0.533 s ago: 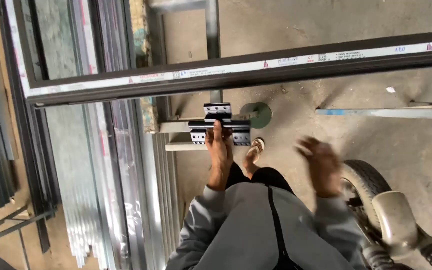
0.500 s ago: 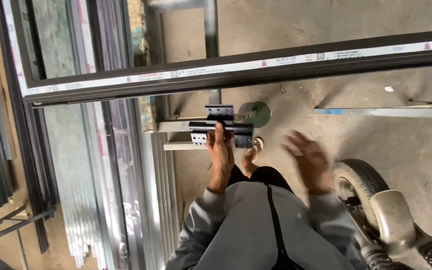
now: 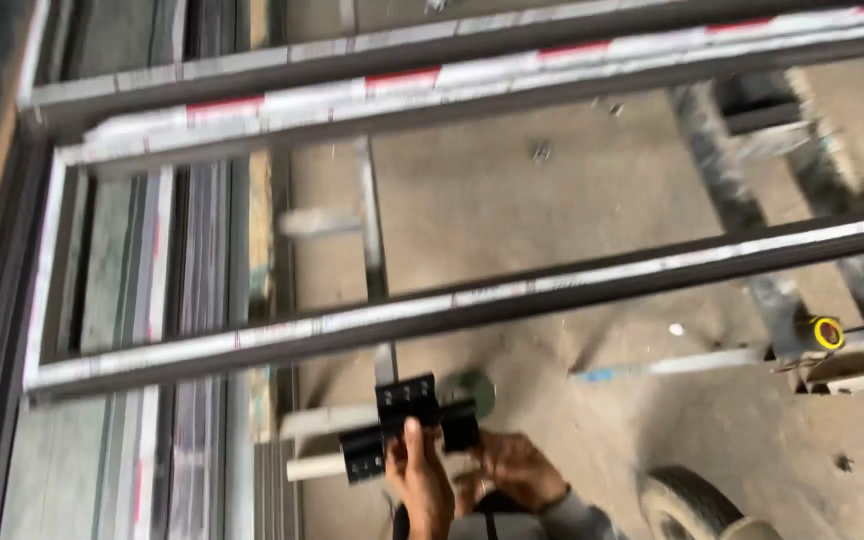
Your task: Attaching a hinge to a metal frame and peeling off protective film
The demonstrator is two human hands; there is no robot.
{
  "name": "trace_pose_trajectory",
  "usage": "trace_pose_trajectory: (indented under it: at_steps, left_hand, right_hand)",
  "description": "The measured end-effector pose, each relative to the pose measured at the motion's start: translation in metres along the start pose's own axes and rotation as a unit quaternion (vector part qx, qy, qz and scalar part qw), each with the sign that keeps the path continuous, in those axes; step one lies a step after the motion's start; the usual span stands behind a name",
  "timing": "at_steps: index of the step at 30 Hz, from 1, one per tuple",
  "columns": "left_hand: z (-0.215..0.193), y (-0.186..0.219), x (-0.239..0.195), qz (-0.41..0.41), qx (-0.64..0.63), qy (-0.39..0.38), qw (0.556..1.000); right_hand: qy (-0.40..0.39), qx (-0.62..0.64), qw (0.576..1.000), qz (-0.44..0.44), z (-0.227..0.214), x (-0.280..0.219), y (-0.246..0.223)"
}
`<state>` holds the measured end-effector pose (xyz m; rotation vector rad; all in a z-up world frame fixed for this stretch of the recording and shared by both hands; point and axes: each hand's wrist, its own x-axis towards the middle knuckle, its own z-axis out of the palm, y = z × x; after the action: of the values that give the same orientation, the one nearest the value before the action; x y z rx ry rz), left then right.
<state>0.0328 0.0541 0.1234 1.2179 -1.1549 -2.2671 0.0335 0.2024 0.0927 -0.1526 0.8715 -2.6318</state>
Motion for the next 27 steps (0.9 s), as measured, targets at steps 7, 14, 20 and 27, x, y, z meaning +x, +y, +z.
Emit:
trace_pose_trajectory:
  at_steps: [7, 14, 20, 27]
  left_hand:
    - [-0.048, -0.037, 0.026, -0.214, 0.369, -0.202, 0.882]
    - [-0.022, 0.15, 0.059, 0.146, 0.143, -0.411, 0.889]
    - [0.004, 0.156, 0.006, -0.322, 0.376, -0.443, 0.747]
    - [-0.053, 0.054, 0.052, -0.216, 0.441, -0.505, 0.71]
  right_hand:
    - [-0.052, -0.069, 0.996, -0.022, 0.042, -0.004, -0.056]
    - [-0.135, -0.265, 0.951, -0.082, 0.047, -0.022, -0.113]
    - [-0.173, -0.116, 0.975, 0.072, 0.082, -0.021, -0.107]
    - [0.089, -0.099, 0.932, 0.336, 0.045, -0.06, -0.092]
